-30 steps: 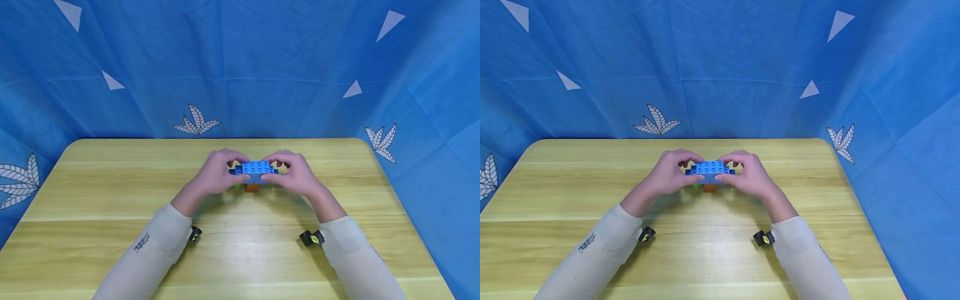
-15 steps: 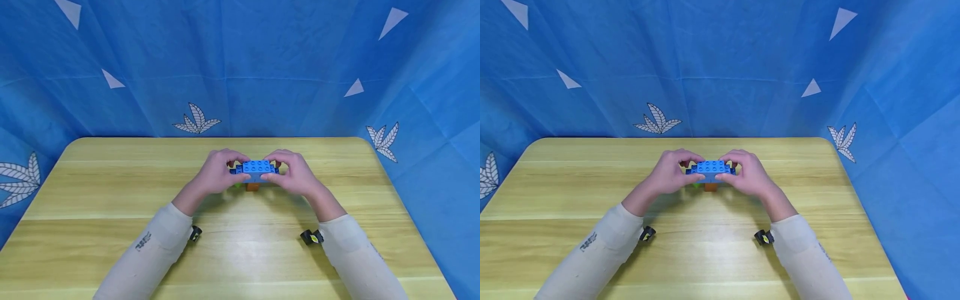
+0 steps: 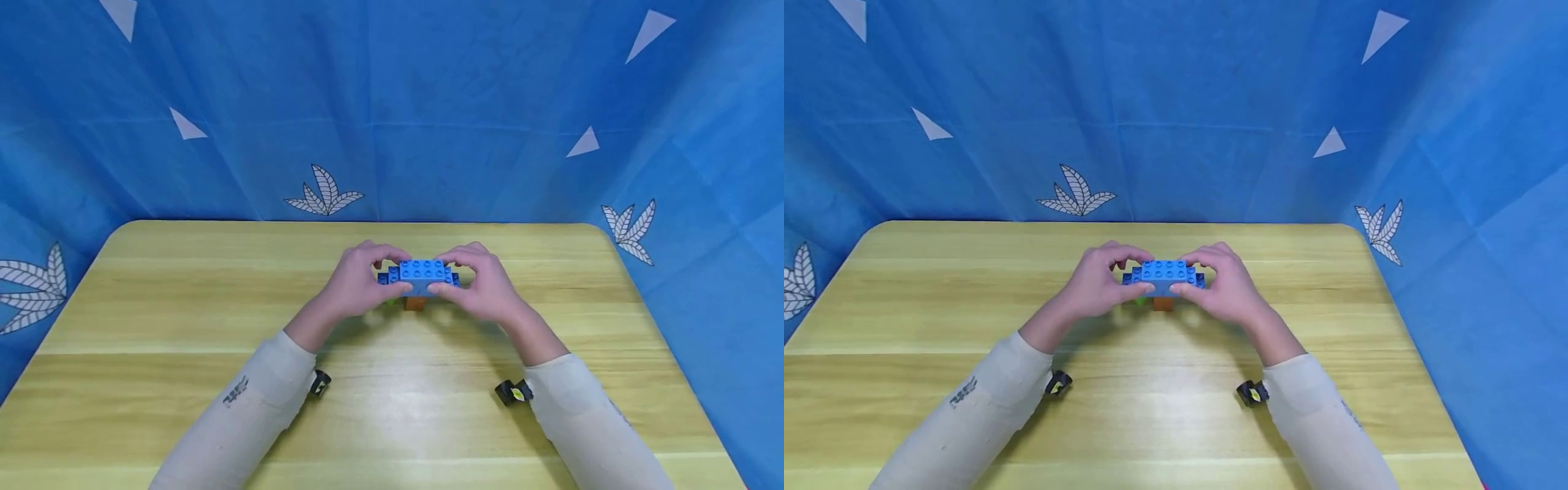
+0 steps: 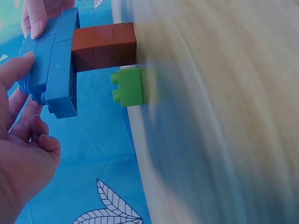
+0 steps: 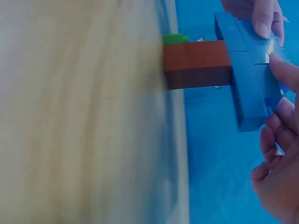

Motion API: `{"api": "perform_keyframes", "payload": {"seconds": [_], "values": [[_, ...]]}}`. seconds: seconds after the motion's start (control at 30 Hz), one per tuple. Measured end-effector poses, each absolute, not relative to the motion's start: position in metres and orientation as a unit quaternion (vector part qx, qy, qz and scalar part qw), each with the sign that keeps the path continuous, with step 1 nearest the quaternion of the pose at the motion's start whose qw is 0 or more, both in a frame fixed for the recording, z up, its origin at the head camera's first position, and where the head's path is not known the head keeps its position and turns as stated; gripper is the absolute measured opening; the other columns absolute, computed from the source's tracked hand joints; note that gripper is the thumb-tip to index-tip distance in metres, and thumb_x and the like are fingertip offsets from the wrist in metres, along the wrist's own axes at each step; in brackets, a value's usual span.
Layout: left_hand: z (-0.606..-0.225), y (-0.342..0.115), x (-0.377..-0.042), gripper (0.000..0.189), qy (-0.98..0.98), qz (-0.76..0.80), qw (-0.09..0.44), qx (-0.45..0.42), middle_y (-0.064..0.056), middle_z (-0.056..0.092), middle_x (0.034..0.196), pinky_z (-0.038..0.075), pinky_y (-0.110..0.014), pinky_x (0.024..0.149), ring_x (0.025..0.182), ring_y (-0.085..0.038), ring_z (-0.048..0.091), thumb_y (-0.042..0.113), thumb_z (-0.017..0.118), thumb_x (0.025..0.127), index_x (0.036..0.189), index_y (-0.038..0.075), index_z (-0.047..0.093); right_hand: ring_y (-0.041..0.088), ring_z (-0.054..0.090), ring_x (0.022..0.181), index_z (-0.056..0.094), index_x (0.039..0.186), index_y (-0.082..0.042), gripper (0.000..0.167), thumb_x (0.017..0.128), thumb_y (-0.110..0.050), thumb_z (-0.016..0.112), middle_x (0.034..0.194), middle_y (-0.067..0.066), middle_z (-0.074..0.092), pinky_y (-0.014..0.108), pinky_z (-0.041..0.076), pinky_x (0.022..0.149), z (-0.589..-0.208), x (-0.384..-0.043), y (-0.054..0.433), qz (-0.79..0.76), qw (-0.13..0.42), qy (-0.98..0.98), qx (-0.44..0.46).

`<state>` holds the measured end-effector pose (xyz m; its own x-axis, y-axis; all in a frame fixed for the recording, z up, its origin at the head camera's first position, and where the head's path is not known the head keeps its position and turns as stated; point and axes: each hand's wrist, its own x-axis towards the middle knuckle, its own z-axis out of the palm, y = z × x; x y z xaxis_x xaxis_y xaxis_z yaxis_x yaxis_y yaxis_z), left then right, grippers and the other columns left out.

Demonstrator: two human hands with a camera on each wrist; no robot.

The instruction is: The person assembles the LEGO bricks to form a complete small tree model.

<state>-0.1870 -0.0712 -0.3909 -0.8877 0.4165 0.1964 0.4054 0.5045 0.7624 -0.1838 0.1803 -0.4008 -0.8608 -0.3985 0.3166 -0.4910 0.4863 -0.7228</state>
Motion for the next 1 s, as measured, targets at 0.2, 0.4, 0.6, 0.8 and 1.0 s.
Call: {"api": "perform_keyframes", "payload": {"seconds": [0.2, 0.4, 0.6, 0.8, 1.0], "values": [[-0.393, -0.077, -0.189, 0.052, 0.861, 0.453, 0.018, 0.231, 0.008, 0.066, 0.110, 0.046, -0.039, 0.079, 0.097, -0.018, 0.050, 0.030, 0.089, 0.077, 0.124, 0.016, 0.070, 0.032, 0.052, 0.100, 0.073, 0.112, -0.007, 0.044, 0.072, -0.012, 0.092, 0.108, 0.004, 0.070, 0.051, 0.041, 0.086, -0.412, -0.181, 0.188, 0.475, 0.057, -0.852, 0.213], [-0.403, -0.095, -0.193, 0.058, 0.853, 0.473, 0.058, 0.213, 0.002, 0.066, 0.115, 0.045, -0.045, 0.087, 0.107, -0.028, 0.051, 0.021, 0.091, 0.074, 0.126, 0.012, 0.066, 0.026, 0.050, 0.098, 0.072, 0.114, -0.010, 0.043, 0.076, -0.016, 0.090, 0.106, 0.003, 0.066, 0.045, 0.038, 0.079, -0.422, -0.176, 0.194, 0.478, 0.025, -0.862, 0.163], [-0.416, -0.109, -0.195, 0.063, 0.856, 0.472, 0.126, 0.171, -0.003, 0.064, 0.121, 0.044, -0.043, 0.090, 0.109, -0.034, 0.048, 0.012, 0.089, 0.074, 0.130, 0.007, 0.062, 0.029, 0.050, 0.097, 0.071, 0.114, -0.009, 0.040, 0.078, -0.016, 0.088, 0.105, 0.006, 0.063, 0.045, 0.039, 0.077, -0.427, -0.175, 0.197, 0.485, 0.009, -0.862, 0.150], [-0.427, -0.107, -0.200, 0.062, 0.854, 0.484, 0.135, 0.134, 0.000, 0.067, 0.116, 0.044, -0.040, 0.086, 0.100, -0.028, 0.050, 0.016, 0.090, 0.074, 0.129, 0.008, 0.062, 0.028, 0.050, 0.095, 0.071, 0.114, -0.008, 0.038, 0.080, -0.014, 0.087, 0.102, 0.006, 0.062, 0.044, 0.038, 0.075, -0.433, -0.174, 0.200, 0.495, 0.028, -0.856, 0.146], [-0.437, -0.097, -0.200, 0.058, 0.856, 0.487, 0.133, 0.109, 0.002, 0.067, 0.110, 0.045, -0.036, 0.091, 0.102, -0.023, 0.054, 0.018, 0.092, 0.072, 0.123, 0.008, 0.065, 0.030, 0.051, 0.095, 0.071, 0.113, -0.009, 0.037, 0.081, -0.016, 0.086, 0.101, 0.006, 0.062, 0.043, 0.038, 0.073, -0.433, -0.174, 0.200, 0.493, 0.040, -0.858, 0.135]]}}
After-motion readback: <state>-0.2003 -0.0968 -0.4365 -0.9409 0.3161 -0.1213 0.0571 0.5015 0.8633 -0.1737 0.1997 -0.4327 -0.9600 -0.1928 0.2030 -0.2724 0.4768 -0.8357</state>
